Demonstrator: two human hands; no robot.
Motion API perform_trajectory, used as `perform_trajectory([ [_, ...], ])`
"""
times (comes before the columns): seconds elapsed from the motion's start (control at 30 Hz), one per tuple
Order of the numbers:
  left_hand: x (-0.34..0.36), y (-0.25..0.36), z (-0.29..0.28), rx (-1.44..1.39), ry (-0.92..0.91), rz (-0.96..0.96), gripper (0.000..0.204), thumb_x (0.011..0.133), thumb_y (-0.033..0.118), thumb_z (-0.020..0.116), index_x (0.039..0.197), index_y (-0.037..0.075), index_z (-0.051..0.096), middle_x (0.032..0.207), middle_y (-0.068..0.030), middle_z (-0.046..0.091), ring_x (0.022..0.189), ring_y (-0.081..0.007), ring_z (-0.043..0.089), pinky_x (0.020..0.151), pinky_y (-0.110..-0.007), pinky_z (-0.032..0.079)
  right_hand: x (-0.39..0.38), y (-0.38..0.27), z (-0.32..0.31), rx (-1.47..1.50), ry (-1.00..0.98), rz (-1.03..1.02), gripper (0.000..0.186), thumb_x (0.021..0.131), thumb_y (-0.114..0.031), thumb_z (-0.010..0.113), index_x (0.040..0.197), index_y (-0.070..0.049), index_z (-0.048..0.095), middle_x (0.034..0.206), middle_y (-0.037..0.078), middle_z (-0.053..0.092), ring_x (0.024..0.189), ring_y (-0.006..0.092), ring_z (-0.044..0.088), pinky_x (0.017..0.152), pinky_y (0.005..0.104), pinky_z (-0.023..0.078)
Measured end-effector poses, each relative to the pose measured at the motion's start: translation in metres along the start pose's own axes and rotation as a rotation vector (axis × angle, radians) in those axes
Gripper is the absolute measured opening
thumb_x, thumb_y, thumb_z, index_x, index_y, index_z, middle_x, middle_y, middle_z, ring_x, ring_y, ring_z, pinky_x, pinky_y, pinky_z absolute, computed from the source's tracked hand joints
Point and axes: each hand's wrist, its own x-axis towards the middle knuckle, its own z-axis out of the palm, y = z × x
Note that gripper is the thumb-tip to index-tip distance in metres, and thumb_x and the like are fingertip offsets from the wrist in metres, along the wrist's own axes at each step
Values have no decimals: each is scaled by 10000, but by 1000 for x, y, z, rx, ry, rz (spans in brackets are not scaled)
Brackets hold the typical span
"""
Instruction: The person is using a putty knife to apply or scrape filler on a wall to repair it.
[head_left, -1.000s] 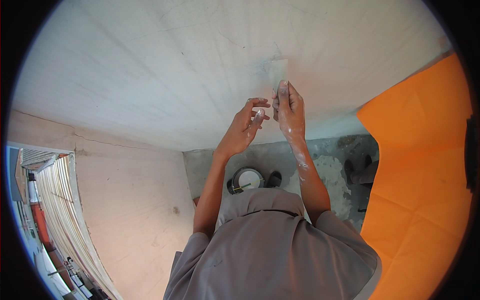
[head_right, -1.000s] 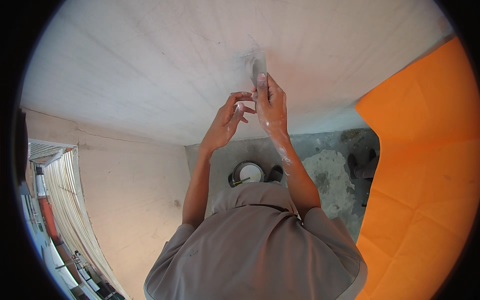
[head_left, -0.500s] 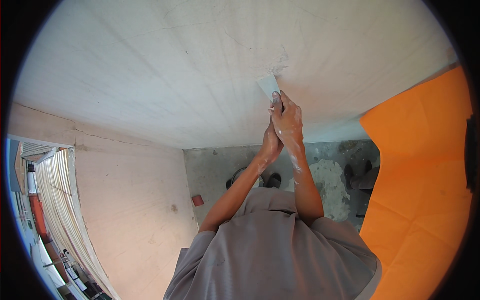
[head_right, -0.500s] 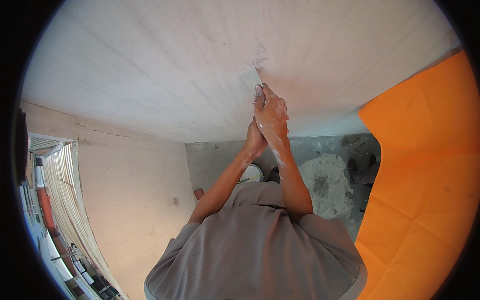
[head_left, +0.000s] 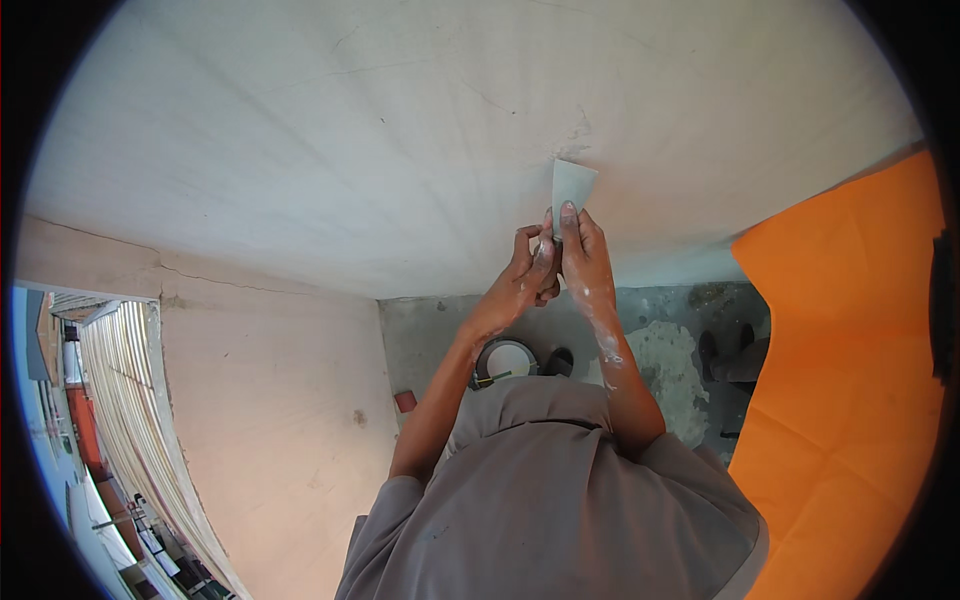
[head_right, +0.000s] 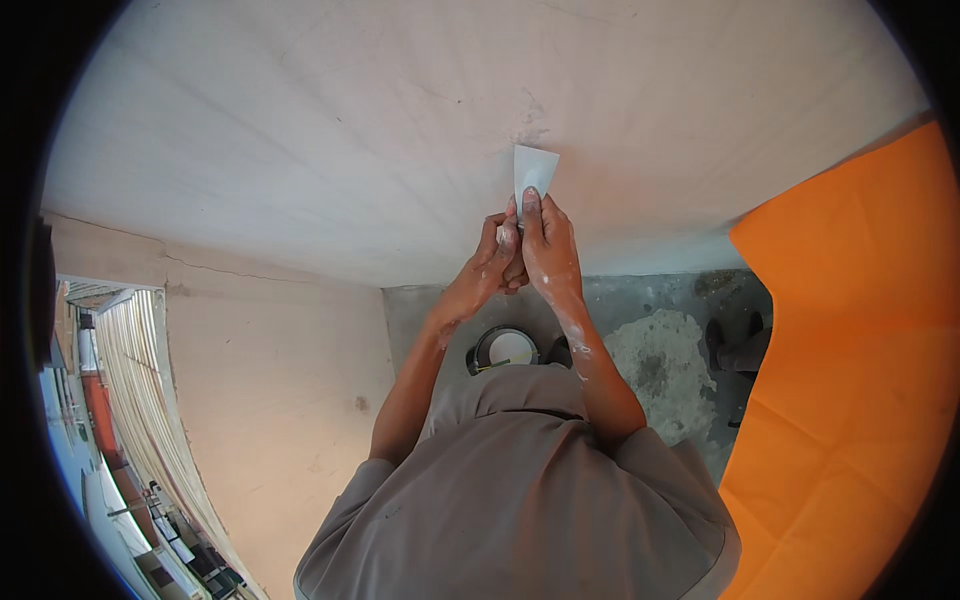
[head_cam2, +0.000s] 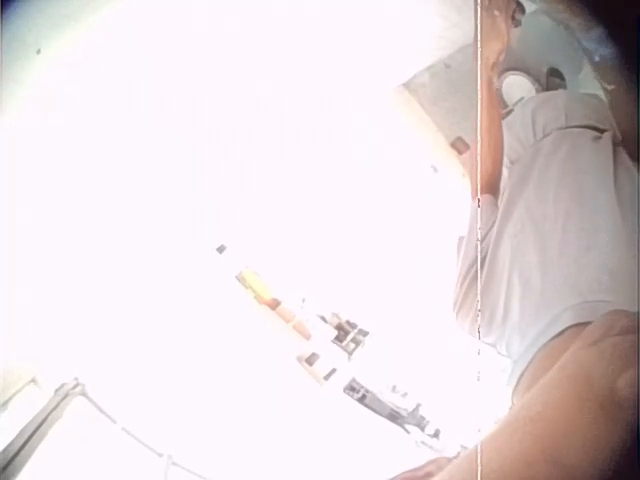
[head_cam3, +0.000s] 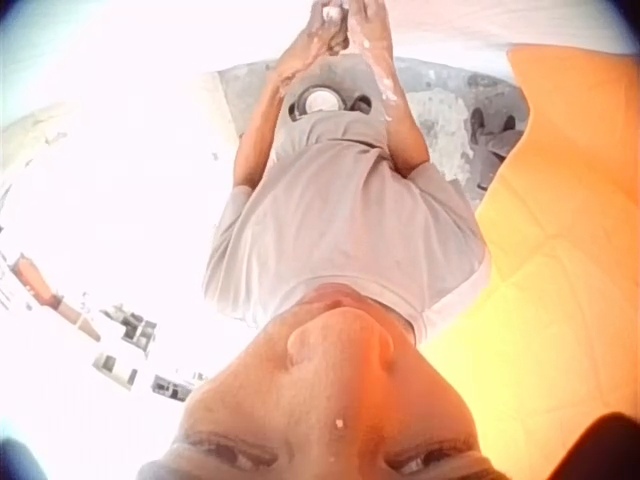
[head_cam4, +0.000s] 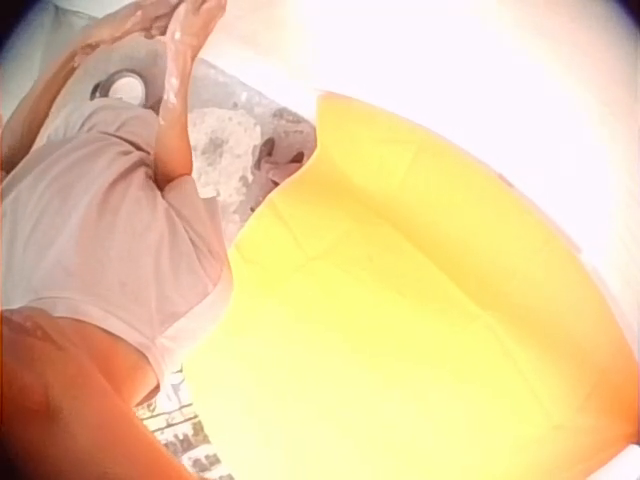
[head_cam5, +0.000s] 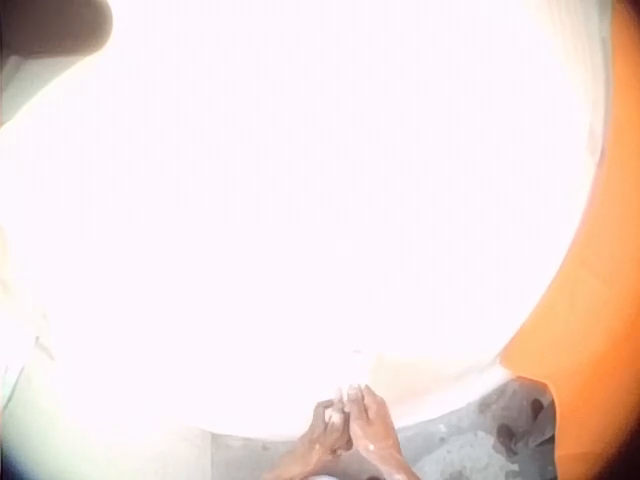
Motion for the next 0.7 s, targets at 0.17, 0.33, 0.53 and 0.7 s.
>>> perform_trajectory([
  [0.17, 10, -38, 29, -195, 239, 181, 334, 1205, 432, 338, 1400, 161, 340, 830, 14, 417, 652, -74, 375, 570, -263, 348, 3, -3, 7, -77, -83, 130, 469, 1184, -442, 440, 961, -53, 578, 745, -23, 535, 650, 65, 466, 586, 257, 417],
  [0.33, 19, -55, 23, -54, 248, 133, 496, 1211, 372, 312, 1646, 202, 146, 943, -5, 480, 695, -66, 445, 548, -251, 370, 11, 11, 11, -102, -55, 66, 461, 1185, -416, 443, 939, -46, 567, 715, -29, 494, 628, 67, 429, 577, 269, 392],
  [0.53, 22, -54, 35, -33, 223, 335, 384, 1168, 141, 369, 1516, 126, 209, 1022, -65, 530, 651, -93, 474, 537, -247, 362, 13, 3, -3, -212, -121, 142, 462, 1186, -380, 433, 921, -31, 577, 703, -9, 500, 636, 90, 439, 605, 306, 419],
  [0.7, 43, -74, 35, 479, 504, 710, 641, 1041, -9, 504, 1591, 21, 177, 1369, -181, 552, 1160, -247, 629, 989, -353, 517, 17, 16, 10, -340, 35, -48, 473, 1187, -375, 434, 920, -12, 579, 704, 7, 503, 637, 111, 454, 615, 330, 437],
])
